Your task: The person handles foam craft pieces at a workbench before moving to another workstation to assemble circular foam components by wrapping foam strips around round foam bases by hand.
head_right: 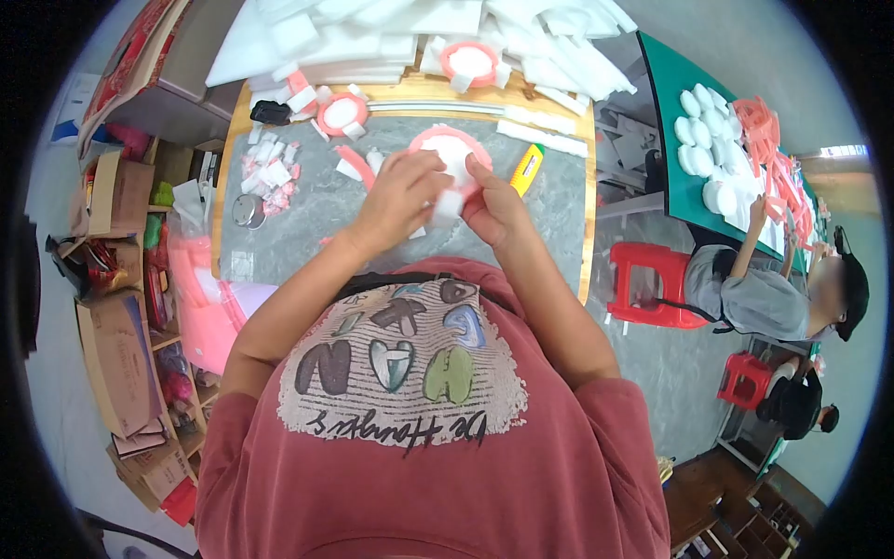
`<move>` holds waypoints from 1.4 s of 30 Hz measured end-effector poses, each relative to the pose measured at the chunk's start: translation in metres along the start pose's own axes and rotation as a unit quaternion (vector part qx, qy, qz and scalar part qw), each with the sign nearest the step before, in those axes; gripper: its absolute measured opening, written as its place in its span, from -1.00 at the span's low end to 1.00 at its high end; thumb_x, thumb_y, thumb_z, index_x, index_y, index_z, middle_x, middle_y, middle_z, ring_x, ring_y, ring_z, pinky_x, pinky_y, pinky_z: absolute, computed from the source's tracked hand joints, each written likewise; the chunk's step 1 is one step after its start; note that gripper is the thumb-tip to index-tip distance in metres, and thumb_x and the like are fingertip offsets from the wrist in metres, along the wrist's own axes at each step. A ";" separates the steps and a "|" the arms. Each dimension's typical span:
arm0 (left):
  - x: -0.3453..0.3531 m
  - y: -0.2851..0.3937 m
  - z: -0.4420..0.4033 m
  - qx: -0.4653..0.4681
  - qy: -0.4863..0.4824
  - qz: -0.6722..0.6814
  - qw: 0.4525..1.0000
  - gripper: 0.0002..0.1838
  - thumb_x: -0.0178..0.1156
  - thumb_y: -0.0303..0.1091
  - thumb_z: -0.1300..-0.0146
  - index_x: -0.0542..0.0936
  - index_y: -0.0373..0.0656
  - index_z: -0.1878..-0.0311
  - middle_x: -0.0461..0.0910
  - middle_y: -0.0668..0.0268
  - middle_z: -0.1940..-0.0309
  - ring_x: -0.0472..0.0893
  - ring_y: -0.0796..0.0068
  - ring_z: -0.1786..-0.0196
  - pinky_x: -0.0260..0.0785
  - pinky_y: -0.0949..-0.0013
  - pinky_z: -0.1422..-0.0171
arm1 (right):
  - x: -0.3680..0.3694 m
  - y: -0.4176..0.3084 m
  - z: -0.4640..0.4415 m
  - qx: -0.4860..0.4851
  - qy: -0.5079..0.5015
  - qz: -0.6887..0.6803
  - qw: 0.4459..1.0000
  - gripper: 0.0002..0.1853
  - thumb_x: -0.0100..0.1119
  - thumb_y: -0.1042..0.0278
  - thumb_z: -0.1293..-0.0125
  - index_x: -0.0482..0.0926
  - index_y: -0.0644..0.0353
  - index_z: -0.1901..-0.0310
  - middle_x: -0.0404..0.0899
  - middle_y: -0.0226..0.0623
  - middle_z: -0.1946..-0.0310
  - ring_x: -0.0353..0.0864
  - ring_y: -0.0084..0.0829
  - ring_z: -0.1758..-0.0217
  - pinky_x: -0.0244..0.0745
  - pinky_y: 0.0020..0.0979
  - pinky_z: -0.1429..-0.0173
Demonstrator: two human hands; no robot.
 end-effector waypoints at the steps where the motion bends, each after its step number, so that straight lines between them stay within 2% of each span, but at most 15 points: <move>1: 0.000 -0.002 0.002 0.000 -0.001 0.000 1.000 -0.32 0.34 -0.42 0.34 0.42 -0.12 -0.02 0.34 0.09 -0.05 0.33 0.11 -0.13 0.17 0.10 -0.18 | 0.005 -0.001 0.004 0.022 -0.009 0.005 1.000 -0.61 0.01 0.31 -0.28 0.29 0.29 -0.08 0.42 -0.16 0.05 0.45 -0.35 0.01 0.44 -0.31 -0.04; 3: -0.019 -0.017 0.003 -0.099 0.122 0.056 0.986 -0.60 0.32 -0.29 0.22 0.45 -0.22 0.27 0.47 0.15 0.25 0.45 0.09 0.13 0.26 0.12 0.08 | 0.009 -0.007 0.009 0.043 -0.020 0.010 0.999 -0.62 0.02 0.28 -0.27 0.33 0.28 -0.07 0.46 -0.17 0.09 0.48 -0.39 0.06 0.45 -0.34 0.02; 4: -0.023 -0.018 0.002 -0.099 0.122 0.056 0.986 -0.60 0.32 -0.29 0.22 0.45 -0.22 0.27 0.47 0.15 0.25 0.45 0.09 0.13 0.26 0.12 0.08 | -0.004 -0.018 0.011 0.027 0.047 0.228 0.972 -0.63 0.05 0.25 -0.26 0.37 0.27 -0.03 0.49 -0.20 0.18 0.50 -0.43 0.15 0.44 -0.40 0.11; 5: -0.027 -0.024 0.002 -0.152 0.112 0.070 0.979 -0.63 0.31 -0.28 0.21 0.47 -0.24 0.31 0.49 0.15 0.34 0.47 0.09 0.23 0.29 0.15 0.15 | -0.012 -0.030 0.013 0.009 0.110 0.434 0.894 -0.63 0.08 0.22 -0.24 0.41 0.27 0.00 0.53 -0.23 0.27 0.52 -0.47 0.24 0.43 -0.45 0.19; 6: -0.028 -0.030 0.004 -0.205 0.102 0.083 0.970 -0.66 0.31 -0.27 0.19 0.48 -0.26 0.35 0.50 0.14 0.42 0.49 0.09 0.32 0.31 0.17 0.23 | -0.015 -0.028 0.012 0.010 0.108 0.435 0.894 -0.63 0.08 0.22 -0.24 0.41 0.27 0.00 0.53 -0.23 0.27 0.52 -0.47 0.24 0.43 -0.45 0.19; 8: -0.027 -0.032 0.007 -0.218 0.115 0.078 0.966 -0.68 0.31 -0.26 0.18 0.50 -0.26 0.38 0.50 0.14 0.47 0.50 0.10 0.38 0.32 0.17 0.29 | 0.005 -0.044 0.021 -0.242 0.056 0.577 0.778 -0.57 0.16 0.13 -0.16 0.44 0.26 0.05 0.55 -0.29 0.42 0.51 -0.52 0.38 0.39 -0.50 0.31; 12: -0.027 -0.020 0.001 -0.236 0.081 0.046 0.967 -0.66 0.33 -0.22 0.18 0.53 -0.25 0.37 0.50 0.14 0.50 0.50 0.12 0.44 0.33 0.18 0.35 | 0.045 -0.034 0.033 -0.318 -0.005 0.579 0.751 -0.55 0.24 0.08 -0.07 0.46 0.22 0.11 0.55 -0.30 0.49 0.54 -0.47 0.44 0.40 -0.47 0.37; 15: -0.027 -0.015 -0.002 -0.209 0.065 0.024 0.976 -0.66 0.33 -0.21 0.17 0.54 -0.23 0.35 0.51 0.14 0.48 0.51 0.13 0.40 0.34 0.18 0.32 | 0.067 -0.030 0.040 -0.327 0.068 0.691 0.641 -0.65 0.29 0.12 -0.01 0.49 0.21 0.29 0.54 -0.25 0.56 0.58 -0.32 0.50 0.42 -0.40 0.45; 19: -0.037 -0.006 0.000 -0.216 0.108 -0.001 0.970 -0.64 0.35 -0.22 0.16 0.55 -0.21 0.29 0.54 0.16 0.42 0.54 0.19 0.32 0.38 0.29 0.28 | 0.058 -0.029 0.032 -0.323 0.033 0.667 0.670 -0.68 0.26 0.15 -0.05 0.49 0.22 0.30 0.51 -0.26 0.59 0.54 -0.43 0.52 0.39 -0.43 0.44; 27: -0.028 -0.006 0.007 -0.262 0.083 0.143 0.951 -0.68 0.30 -0.28 0.11 0.52 -0.21 0.27 0.55 0.12 0.37 0.54 0.11 0.29 0.37 0.23 0.25 | 0.043 -0.030 0.023 -0.194 -0.041 0.442 0.875 -0.85 0.10 0.29 -0.21 0.49 0.18 0.40 0.37 -0.58 0.64 0.21 -0.74 0.60 0.10 -0.65 0.53; 36: -0.034 -0.006 0.010 -0.240 0.098 0.189 0.947 -0.70 0.29 -0.36 0.11 0.52 -0.19 0.25 0.56 0.13 0.36 0.55 0.13 0.28 0.38 0.26 0.24 | 0.033 -0.022 0.014 -0.119 -0.074 0.334 0.932 -0.84 0.08 0.26 -0.22 0.48 0.15 0.41 0.38 -0.60 0.64 0.21 -0.76 0.62 0.06 -0.68 0.54; 37: -0.034 -0.006 0.011 -0.240 0.099 0.189 0.947 -0.70 0.29 -0.36 0.11 0.52 -0.19 0.25 0.56 0.13 0.36 0.55 0.13 0.28 0.38 0.26 0.24 | 0.033 -0.023 0.013 -0.119 -0.075 0.334 0.932 -0.84 0.08 0.26 -0.22 0.48 0.15 0.41 0.38 -0.60 0.64 0.21 -0.76 0.62 0.06 -0.68 0.54; 39: -0.031 -0.006 0.013 -0.243 0.061 0.124 0.960 -0.70 0.27 -0.37 0.11 0.51 -0.18 0.24 0.55 0.15 0.38 0.55 0.14 0.28 0.38 0.24 0.23 | 0.042 -0.027 0.016 -0.181 -0.085 0.507 0.838 -0.77 0.10 0.18 -0.20 0.47 0.19 0.41 0.42 -0.50 0.64 0.30 -0.67 0.61 0.18 -0.59 0.52; 40: -0.031 -0.006 0.014 -0.244 0.062 0.125 0.960 -0.70 0.27 -0.37 0.11 0.51 -0.18 0.24 0.55 0.15 0.38 0.55 0.14 0.28 0.38 0.24 0.23 | 0.046 -0.025 0.018 -0.180 -0.085 0.507 0.838 -0.77 0.10 0.18 -0.20 0.47 0.19 0.41 0.42 -0.50 0.64 0.30 -0.67 0.61 0.18 -0.59 0.52; 42: -0.031 -0.003 0.012 -0.228 0.058 0.023 0.972 -0.64 0.29 -0.35 0.12 0.52 -0.20 0.18 0.57 0.12 0.38 0.57 0.14 0.30 0.40 0.26 0.25 | 0.063 -0.033 0.032 -0.316 -0.029 0.640 0.700 -0.67 0.14 0.06 -0.15 0.45 0.23 0.40 0.48 -0.26 0.63 0.45 -0.40 0.59 0.30 -0.40 0.47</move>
Point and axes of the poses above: each hand's wrist, its own z-axis away from the middle knuckle, its own x-axis out of the palm, y = z × x, the point moved 6 cm from there along -z, towards the middle knuckle
